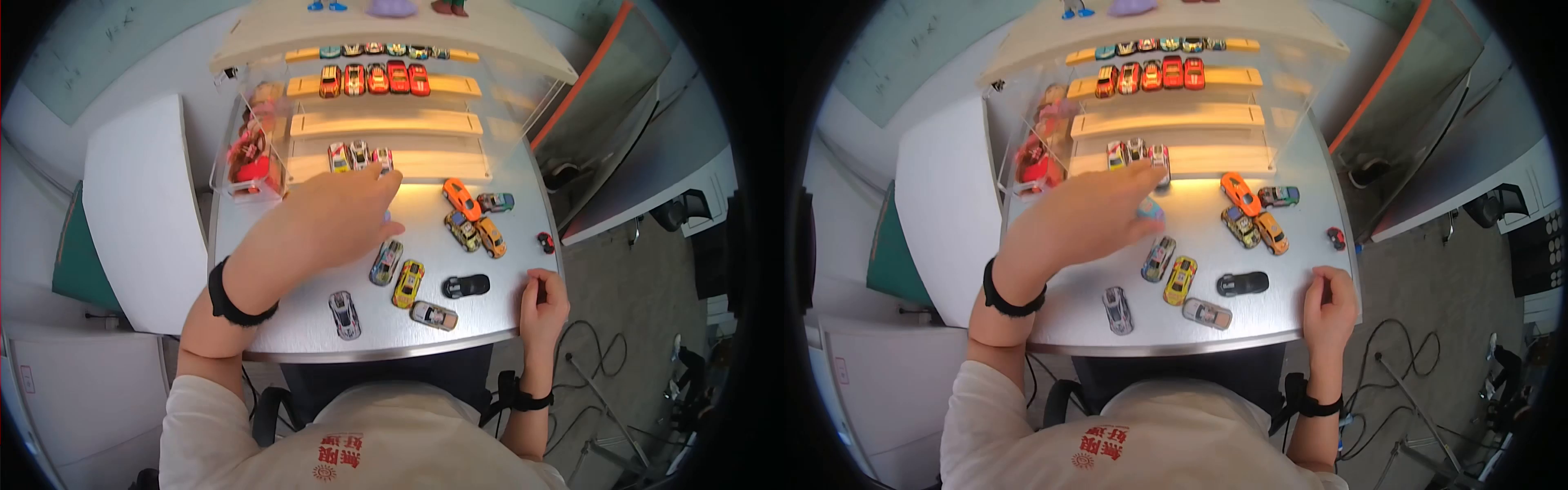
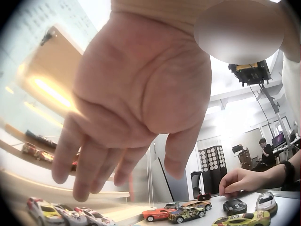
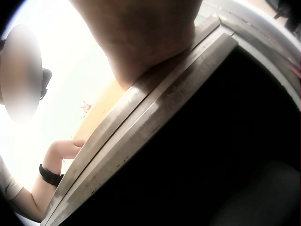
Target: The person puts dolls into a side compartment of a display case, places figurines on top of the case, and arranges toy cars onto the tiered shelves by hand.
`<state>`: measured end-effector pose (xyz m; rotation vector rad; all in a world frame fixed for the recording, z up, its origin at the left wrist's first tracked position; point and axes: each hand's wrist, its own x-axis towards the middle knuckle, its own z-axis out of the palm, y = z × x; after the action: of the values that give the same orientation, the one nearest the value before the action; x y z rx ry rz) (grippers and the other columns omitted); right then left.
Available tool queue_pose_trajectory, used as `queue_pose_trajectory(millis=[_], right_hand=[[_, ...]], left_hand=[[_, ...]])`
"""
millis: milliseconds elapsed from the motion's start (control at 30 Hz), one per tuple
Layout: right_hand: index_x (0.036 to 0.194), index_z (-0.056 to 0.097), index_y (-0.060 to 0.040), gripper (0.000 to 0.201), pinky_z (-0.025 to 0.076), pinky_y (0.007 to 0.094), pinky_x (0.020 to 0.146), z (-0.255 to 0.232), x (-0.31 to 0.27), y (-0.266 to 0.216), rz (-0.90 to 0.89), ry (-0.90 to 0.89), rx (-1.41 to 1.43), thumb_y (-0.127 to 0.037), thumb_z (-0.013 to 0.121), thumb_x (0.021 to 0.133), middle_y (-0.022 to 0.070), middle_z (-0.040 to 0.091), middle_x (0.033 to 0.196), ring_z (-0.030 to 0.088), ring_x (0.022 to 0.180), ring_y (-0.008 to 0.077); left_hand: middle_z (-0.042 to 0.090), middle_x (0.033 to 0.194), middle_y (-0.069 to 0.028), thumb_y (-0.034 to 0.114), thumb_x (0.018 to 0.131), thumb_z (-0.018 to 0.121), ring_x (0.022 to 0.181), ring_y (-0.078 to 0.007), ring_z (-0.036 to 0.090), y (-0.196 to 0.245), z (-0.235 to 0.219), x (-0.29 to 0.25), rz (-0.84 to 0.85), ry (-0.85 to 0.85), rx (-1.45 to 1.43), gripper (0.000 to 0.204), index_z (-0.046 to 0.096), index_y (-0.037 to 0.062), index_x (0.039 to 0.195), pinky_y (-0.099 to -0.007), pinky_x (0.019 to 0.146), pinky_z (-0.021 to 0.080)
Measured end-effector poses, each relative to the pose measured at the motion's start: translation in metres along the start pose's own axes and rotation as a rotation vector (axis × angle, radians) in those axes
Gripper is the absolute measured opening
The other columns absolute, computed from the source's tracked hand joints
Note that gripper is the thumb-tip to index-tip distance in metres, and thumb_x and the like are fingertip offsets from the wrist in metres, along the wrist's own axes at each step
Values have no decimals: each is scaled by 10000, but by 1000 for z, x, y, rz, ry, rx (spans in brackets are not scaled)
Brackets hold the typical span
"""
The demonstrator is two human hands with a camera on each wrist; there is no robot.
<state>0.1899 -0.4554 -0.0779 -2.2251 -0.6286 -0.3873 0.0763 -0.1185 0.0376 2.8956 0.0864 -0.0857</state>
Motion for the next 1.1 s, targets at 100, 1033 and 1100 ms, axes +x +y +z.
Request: queue_pose_trajectory(millis=[100, 1033, 1100], right_hand=[[1031, 720, -18, 109, 516, 317, 715, 0, 1, 6, -26, -9, -23, -32, 636, 964, 106, 694, 919, 656, 785, 219], [1046, 736, -32, 118, 496, 284, 682, 2, -1, 12, 34, -35, -69, -51, 647, 971, 70, 698, 913, 616, 753, 141], [1045, 735, -31, 117, 491, 286, 675, 3, -2, 11, 73, -44, -55, -52, 648, 969, 70, 693, 905, 609, 744, 140]], left_hand=[[666, 1296, -190, 290, 989, 686, 1091, -394, 694, -2, -2, -4, 73, 58, 2, 501, 560, 16, 1390, -459, 950, 557], [656, 1115, -141, 104, 857, 813, 983, -350, 682, -29, 20, -62, 83, -218, -218, 396, 616, 58, 1197, -441, 871, 546], [634, 1182, -146, 110, 848, 827, 1008, -361, 679, -23, 21, -67, 166, -248, -231, 437, 610, 60, 1224, -446, 884, 546]])
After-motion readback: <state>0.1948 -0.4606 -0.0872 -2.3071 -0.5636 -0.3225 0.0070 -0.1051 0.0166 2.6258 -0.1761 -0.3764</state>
